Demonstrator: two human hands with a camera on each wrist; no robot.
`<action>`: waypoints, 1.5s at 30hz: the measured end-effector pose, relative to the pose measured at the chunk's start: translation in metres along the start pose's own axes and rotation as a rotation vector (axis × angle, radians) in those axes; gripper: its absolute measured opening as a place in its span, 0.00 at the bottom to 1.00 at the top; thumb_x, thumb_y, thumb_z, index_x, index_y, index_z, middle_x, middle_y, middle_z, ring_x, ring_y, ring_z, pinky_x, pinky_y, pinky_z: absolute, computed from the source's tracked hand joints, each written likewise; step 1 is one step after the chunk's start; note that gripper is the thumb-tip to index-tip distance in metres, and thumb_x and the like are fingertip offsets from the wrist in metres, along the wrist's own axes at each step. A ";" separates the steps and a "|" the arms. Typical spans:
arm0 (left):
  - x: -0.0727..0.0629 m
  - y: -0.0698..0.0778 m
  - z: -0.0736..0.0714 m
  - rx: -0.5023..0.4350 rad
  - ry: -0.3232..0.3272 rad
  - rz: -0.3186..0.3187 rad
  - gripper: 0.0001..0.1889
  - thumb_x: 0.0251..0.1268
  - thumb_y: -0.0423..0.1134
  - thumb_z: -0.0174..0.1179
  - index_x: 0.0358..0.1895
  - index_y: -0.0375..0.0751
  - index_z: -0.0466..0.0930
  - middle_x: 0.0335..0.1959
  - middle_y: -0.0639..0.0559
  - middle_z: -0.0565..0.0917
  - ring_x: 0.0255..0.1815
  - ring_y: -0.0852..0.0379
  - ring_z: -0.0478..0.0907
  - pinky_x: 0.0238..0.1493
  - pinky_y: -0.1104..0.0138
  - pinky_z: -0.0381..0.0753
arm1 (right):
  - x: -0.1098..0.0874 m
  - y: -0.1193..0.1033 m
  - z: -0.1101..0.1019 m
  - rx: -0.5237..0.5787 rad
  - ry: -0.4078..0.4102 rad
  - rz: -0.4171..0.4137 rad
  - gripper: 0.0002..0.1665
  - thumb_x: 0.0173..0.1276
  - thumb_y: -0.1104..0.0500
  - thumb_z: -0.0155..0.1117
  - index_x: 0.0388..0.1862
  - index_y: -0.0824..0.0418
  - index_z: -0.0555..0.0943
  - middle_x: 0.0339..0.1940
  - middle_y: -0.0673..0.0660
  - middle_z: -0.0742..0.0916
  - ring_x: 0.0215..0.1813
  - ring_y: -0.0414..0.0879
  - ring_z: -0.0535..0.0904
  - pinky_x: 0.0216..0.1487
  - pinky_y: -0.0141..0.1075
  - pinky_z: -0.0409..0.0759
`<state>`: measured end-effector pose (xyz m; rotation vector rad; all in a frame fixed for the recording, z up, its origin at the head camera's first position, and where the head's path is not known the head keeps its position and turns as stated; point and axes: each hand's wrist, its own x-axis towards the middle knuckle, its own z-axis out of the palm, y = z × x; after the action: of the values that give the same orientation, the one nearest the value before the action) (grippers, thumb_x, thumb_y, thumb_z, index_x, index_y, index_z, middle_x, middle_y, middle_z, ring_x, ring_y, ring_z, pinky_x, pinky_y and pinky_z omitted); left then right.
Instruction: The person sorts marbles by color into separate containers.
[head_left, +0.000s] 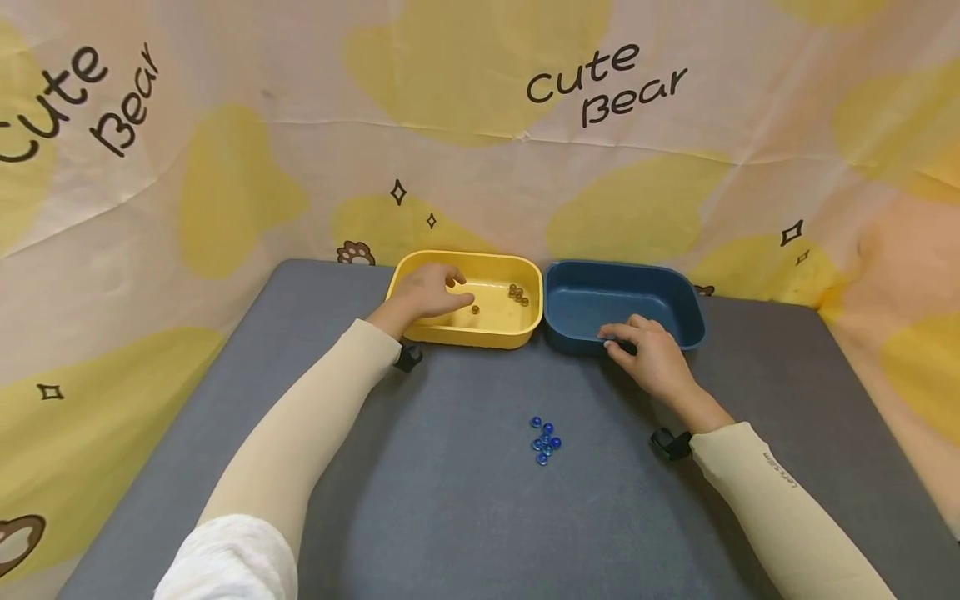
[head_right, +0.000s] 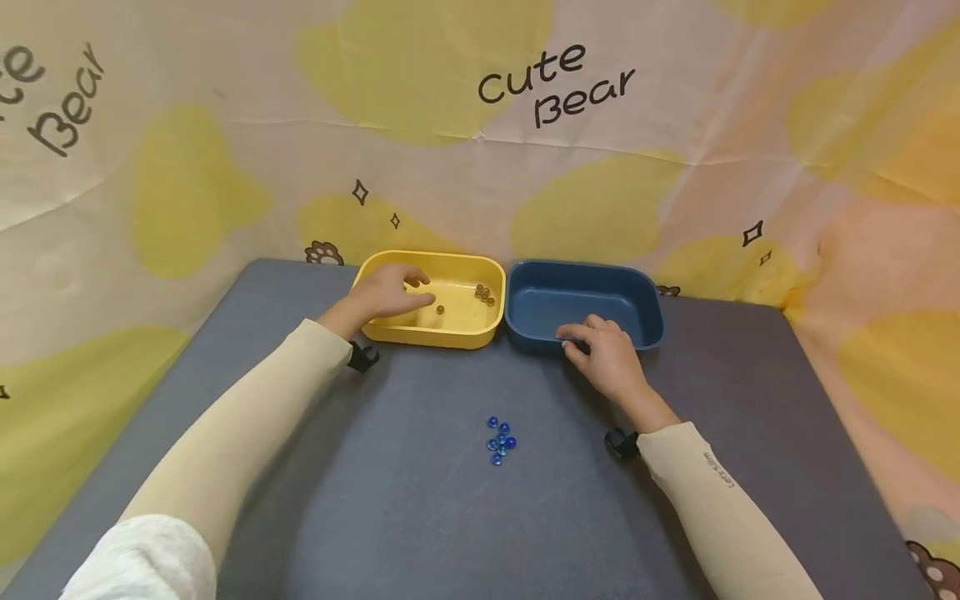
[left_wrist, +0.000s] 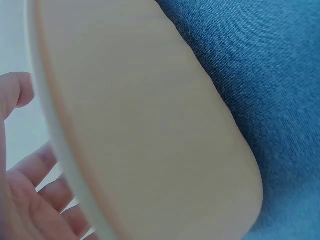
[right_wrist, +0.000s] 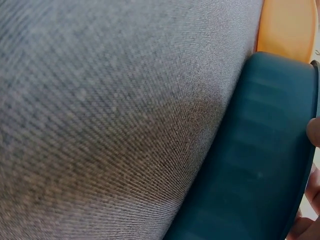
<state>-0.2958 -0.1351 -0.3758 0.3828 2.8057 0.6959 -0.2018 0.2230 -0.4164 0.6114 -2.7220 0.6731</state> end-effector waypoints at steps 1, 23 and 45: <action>-0.002 0.000 0.000 -0.001 0.005 0.002 0.29 0.61 0.59 0.56 0.61 0.45 0.75 0.59 0.45 0.78 0.59 0.47 0.75 0.59 0.54 0.74 | 0.000 0.000 0.000 0.000 0.000 0.000 0.12 0.64 0.62 0.66 0.46 0.57 0.86 0.25 0.51 0.74 0.27 0.46 0.62 0.32 0.38 0.59; -0.041 -0.002 -0.013 0.026 0.162 0.062 0.23 0.60 0.59 0.57 0.54 0.51 0.80 0.52 0.52 0.82 0.50 0.53 0.79 0.48 0.55 0.77 | 0.000 -0.003 -0.002 -0.008 -0.043 0.018 0.09 0.67 0.59 0.62 0.45 0.53 0.84 0.28 0.50 0.76 0.28 0.45 0.65 0.31 0.37 0.62; -0.074 -0.005 -0.002 -0.040 0.296 0.126 0.15 0.61 0.55 0.57 0.44 0.53 0.83 0.45 0.55 0.84 0.50 0.52 0.78 0.47 0.57 0.76 | -0.005 -0.017 -0.004 -0.023 0.063 0.006 0.13 0.63 0.57 0.66 0.47 0.54 0.83 0.42 0.57 0.83 0.41 0.56 0.74 0.38 0.49 0.63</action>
<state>-0.2274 -0.1627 -0.3645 0.4884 3.0585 0.9023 -0.1889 0.2130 -0.4084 0.5673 -2.6710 0.6501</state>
